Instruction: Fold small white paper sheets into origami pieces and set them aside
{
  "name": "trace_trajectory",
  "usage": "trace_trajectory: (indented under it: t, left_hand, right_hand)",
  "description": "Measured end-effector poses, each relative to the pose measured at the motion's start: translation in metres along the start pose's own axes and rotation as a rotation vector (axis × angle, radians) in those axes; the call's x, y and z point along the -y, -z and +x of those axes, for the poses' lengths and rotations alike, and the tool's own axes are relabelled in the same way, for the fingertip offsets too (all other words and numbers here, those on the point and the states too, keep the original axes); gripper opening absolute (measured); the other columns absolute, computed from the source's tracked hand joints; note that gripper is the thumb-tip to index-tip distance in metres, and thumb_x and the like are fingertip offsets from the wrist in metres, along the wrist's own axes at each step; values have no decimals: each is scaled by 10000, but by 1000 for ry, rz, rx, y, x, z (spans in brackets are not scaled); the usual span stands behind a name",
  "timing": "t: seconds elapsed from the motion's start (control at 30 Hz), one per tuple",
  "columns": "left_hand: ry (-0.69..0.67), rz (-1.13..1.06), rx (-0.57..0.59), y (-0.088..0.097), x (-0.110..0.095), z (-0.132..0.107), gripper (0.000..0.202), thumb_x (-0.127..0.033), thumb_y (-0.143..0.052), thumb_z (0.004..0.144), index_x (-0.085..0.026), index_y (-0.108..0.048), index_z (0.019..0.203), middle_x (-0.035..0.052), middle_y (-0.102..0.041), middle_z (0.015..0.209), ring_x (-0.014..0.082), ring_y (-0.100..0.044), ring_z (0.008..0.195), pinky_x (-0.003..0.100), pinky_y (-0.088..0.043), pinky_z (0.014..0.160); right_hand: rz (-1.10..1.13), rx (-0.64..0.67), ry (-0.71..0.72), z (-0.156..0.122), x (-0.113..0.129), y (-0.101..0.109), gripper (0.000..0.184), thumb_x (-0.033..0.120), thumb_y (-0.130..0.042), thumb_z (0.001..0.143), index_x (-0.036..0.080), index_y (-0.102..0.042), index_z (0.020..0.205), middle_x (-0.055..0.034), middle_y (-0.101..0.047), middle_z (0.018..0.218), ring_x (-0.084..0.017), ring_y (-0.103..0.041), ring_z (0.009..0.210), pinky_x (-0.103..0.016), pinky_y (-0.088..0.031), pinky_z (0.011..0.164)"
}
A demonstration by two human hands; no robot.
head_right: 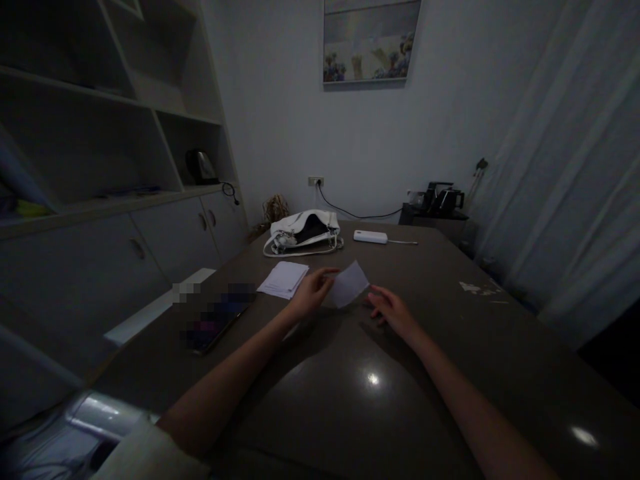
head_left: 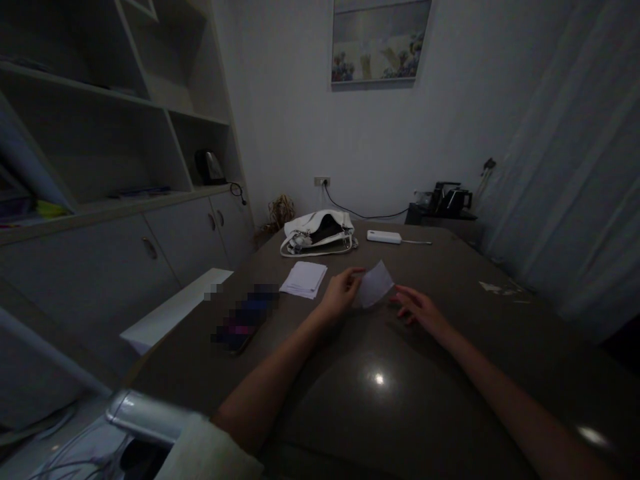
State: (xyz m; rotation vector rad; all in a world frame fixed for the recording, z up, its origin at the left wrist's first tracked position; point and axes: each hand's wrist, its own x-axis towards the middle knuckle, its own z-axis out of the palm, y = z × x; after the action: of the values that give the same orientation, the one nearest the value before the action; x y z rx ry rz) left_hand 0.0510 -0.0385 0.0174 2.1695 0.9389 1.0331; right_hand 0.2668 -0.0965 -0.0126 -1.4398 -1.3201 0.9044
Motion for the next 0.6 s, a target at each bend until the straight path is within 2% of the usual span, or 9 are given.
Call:
trace_trajectory:
  t: [0.07, 0.13, 0.23, 0.3, 0.5, 0.6]
  left_hand:
    - [-10, -227, 105, -8, 1, -1, 359, -279, -406, 883, -126, -505, 1193, 91, -636, 925, 150, -580, 752, 227, -446, 629]
    - [22, -339, 236, -11, 2, -2, 370, -275, -433, 868, -105, -512, 1187, 103, -637, 922, 149, -581, 741, 225, -448, 613]
    - [86, -348, 435, -9, 3, -4, 369, -270, -502, 829, -86, -544, 1146, 114, -646, 922, 156, -594, 748, 230, -454, 620]
    - [98, -313, 521, -6, 3, -4, 375, -287, -562, 790, -81, -570, 1104, 111, -653, 922, 164, -602, 770, 240, -460, 652]
    - [68, -202, 590, -4, 0, -4, 413, -409, -610, 738, -90, -624, 999, 70, -653, 829, 153, -582, 698, 218, -419, 578]
    - [66, -217, 597, -5, 1, -3, 360, -378, -619, 729, -80, -634, 930, 58, -646, 791, 143, -571, 663, 211, -410, 556]
  right_hand:
    - [90, -18, -25, -2, 5, -1, 365, 394, -562, 756, 171, -563, 1046, -107, -647, 972, -164, -621, 655, -242, -496, 489]
    - [128, 0, -17, -4, 8, 0, 318, 385, -588, 740, 162, -592, 966, -95, -658, 919, -182, -628, 709, -266, -511, 569]
    - [87, 55, 2, -5, 6, 3, 286, 382, -621, 707, 143, -612, 864, -71, -667, 811, -175, -618, 683, -265, -488, 597]
    - [53, 77, -4, -5, 5, 4, 307, 394, -628, 694, 136, -611, 860, -65, -666, 779, -169, -611, 659, -262, -472, 586]
    - [30, 290, 8, -10, 11, -5, 377, 441, -654, 670, 131, -621, 882, -67, -669, 778, -167, -611, 647, -266, -455, 579]
    - [27, 271, 32, -12, 13, -10, 426, 456, -646, 680, 138, -611, 961, -58, -664, 775, -148, -592, 606, -242, -428, 512]
